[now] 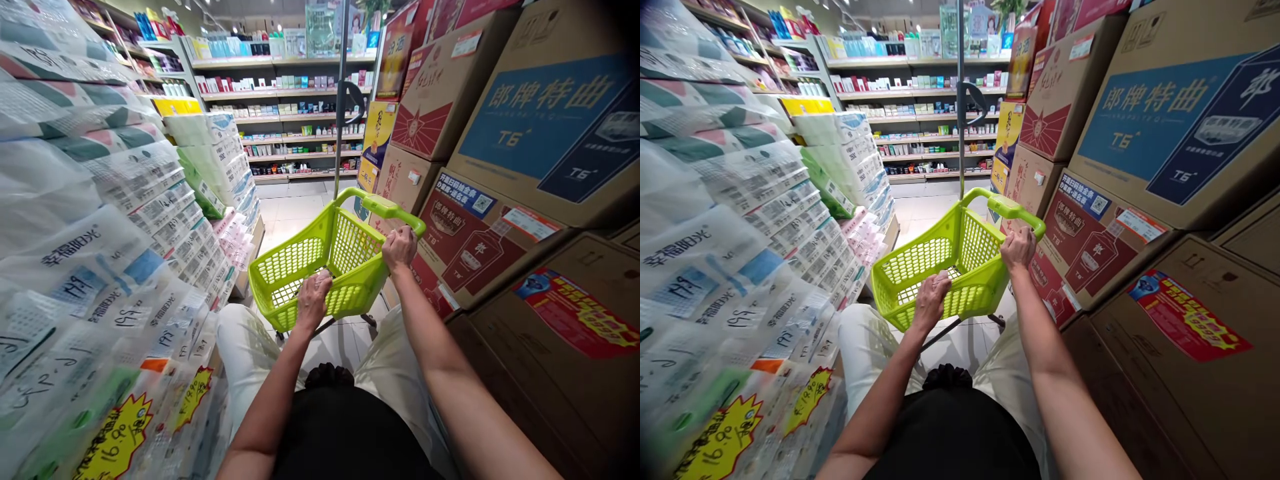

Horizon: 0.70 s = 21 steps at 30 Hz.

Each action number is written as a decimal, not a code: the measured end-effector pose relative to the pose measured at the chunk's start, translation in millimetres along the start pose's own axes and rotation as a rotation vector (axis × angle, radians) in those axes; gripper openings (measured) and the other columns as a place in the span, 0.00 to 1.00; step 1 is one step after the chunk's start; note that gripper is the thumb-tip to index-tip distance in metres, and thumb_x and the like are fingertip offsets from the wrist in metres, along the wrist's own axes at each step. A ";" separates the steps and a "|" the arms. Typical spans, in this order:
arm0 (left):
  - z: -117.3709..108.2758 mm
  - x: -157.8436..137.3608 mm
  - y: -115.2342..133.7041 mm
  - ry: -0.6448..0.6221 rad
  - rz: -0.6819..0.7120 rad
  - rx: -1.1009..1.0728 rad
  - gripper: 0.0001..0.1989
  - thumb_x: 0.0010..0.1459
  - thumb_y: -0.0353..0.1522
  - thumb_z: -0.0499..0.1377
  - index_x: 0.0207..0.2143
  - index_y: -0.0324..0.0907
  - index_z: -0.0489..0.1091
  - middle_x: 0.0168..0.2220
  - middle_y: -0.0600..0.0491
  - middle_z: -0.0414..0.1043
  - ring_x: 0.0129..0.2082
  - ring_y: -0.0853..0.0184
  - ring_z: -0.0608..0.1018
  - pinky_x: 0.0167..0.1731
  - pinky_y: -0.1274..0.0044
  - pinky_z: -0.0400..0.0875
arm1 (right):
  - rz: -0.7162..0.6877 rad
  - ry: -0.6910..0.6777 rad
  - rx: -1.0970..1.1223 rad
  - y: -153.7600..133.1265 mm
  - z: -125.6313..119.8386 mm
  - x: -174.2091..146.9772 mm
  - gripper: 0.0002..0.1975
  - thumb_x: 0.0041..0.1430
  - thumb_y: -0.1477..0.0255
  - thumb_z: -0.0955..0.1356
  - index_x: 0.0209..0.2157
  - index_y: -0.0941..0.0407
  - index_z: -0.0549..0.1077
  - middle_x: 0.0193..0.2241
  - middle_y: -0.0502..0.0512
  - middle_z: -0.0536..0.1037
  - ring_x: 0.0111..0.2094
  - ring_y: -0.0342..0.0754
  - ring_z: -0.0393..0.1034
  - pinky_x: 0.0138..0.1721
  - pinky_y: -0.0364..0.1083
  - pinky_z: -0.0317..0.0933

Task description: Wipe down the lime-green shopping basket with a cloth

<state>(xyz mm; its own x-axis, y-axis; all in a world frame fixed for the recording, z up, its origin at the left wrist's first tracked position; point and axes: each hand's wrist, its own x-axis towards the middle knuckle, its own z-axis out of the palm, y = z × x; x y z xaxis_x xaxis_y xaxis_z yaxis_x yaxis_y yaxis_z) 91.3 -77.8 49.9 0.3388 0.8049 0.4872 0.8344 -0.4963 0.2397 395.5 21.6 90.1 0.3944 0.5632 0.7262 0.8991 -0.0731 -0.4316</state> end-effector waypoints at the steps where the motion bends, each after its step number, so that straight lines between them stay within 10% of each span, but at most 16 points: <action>1: -5.0 -9.2 -10.6 0.024 -0.017 0.005 0.21 0.65 0.24 0.52 0.56 0.51 0.72 0.56 0.44 0.66 0.52 0.54 0.70 0.53 0.62 0.70 | 0.002 -0.001 -0.005 -0.6 0.6 -0.9 0.21 0.66 0.68 0.56 0.31 0.59 0.78 0.43 0.67 0.74 0.47 0.58 0.66 0.61 0.60 0.56; 12: 19.9 22.6 26.3 -0.056 0.082 -0.065 0.32 0.56 0.18 0.55 0.61 0.51 0.70 0.60 0.43 0.64 0.59 0.52 0.67 0.57 0.59 0.67 | -0.133 -0.167 -0.071 -34.3 -4.1 -53.2 0.17 0.67 0.67 0.59 0.40 0.55 0.79 0.56 0.63 0.77 0.58 0.57 0.63 0.70 0.63 0.41; 21: -19.2 -62.8 -67.6 0.126 -0.043 -0.048 0.24 0.65 0.23 0.53 0.58 0.52 0.73 0.57 0.44 0.67 0.57 0.55 0.71 0.59 0.62 0.70 | -0.170 -0.144 -0.149 -27.3 0.2 -46.6 0.17 0.67 0.68 0.60 0.37 0.57 0.79 0.50 0.64 0.78 0.55 0.56 0.64 0.70 0.60 0.42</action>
<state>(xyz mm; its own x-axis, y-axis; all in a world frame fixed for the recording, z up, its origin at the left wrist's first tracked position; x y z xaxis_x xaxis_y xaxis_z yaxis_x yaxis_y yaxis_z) 5.3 -101.1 19.1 0.2436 0.7802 0.5762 0.8242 -0.4796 0.3011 352.6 -2.5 68.0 0.2135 0.6881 0.6935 0.9724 -0.0817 -0.2184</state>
